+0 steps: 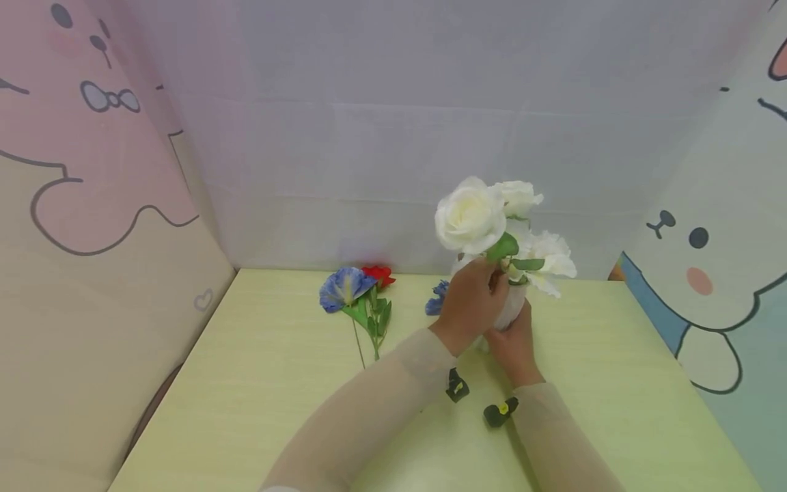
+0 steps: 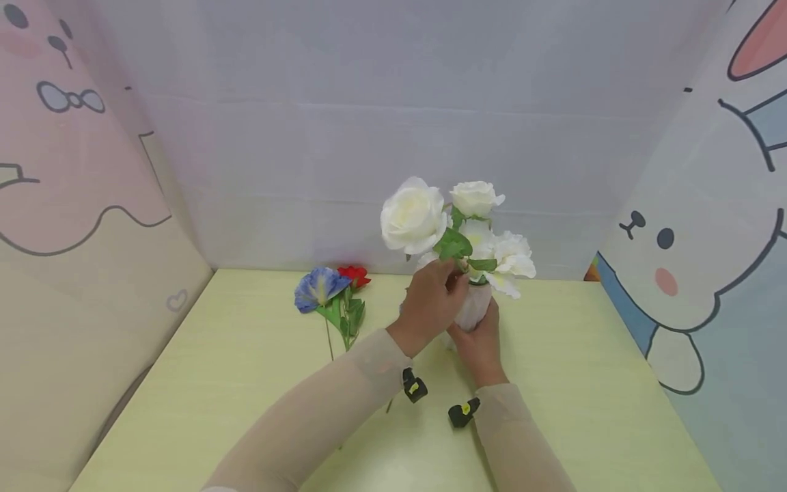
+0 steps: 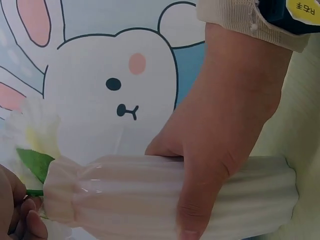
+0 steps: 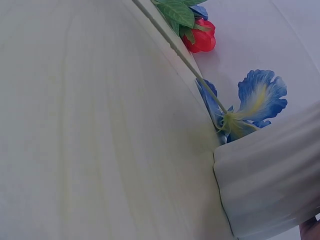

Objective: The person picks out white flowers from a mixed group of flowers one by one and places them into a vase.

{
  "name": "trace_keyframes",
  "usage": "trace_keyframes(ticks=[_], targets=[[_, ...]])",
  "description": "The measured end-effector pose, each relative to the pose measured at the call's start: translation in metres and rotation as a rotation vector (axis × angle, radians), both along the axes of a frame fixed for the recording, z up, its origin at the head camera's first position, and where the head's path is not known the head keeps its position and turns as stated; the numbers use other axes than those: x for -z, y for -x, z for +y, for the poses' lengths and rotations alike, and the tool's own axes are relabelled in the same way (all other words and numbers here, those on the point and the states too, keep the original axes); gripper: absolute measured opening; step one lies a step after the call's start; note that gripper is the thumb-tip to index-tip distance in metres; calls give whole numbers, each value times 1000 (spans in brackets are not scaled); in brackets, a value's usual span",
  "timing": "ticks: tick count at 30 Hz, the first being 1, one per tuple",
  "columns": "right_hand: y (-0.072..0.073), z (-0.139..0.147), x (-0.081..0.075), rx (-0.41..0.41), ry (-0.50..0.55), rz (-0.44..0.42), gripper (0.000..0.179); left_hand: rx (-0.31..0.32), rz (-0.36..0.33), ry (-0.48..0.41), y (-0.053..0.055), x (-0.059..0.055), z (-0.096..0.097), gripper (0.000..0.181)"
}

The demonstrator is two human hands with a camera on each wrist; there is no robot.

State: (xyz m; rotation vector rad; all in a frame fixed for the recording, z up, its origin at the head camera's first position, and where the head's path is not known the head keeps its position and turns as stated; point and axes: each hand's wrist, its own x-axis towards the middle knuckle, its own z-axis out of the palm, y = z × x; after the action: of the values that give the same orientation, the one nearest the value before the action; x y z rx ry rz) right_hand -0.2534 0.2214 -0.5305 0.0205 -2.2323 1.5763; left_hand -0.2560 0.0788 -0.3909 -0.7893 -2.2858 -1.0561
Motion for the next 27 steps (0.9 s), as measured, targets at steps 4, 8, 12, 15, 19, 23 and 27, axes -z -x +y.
trace_keyframes(ticks=[4, 8, 12, 15, 19, 23, 27], targets=[[0, 0, 1, -7, 23, -5, 91, -19, -43, 15, 0, 1, 1, 13], [-1, -1, -3, -33, 48, 11, 90, -24, -72, 33, 0, -1, 3, 14], [-13, -9, -23, -45, 51, 4, 87, -25, -75, 53, -1, -5, 2, 18], [-21, -15, -37, -24, 33, -20, 86, -19, -73, 39, -3, -10, -1, 21], [-23, -17, -39, 0, 38, -27, 88, -15, -115, -30, -6, -15, -7, 22], [-16, -13, -28, 4, 50, -39, 89, -26, -170, -109, -6, -20, -14, 23], [-7, -5, -9, 9, 68, -71, 92, -15, -210, -221, -5, -26, -21, 23]])
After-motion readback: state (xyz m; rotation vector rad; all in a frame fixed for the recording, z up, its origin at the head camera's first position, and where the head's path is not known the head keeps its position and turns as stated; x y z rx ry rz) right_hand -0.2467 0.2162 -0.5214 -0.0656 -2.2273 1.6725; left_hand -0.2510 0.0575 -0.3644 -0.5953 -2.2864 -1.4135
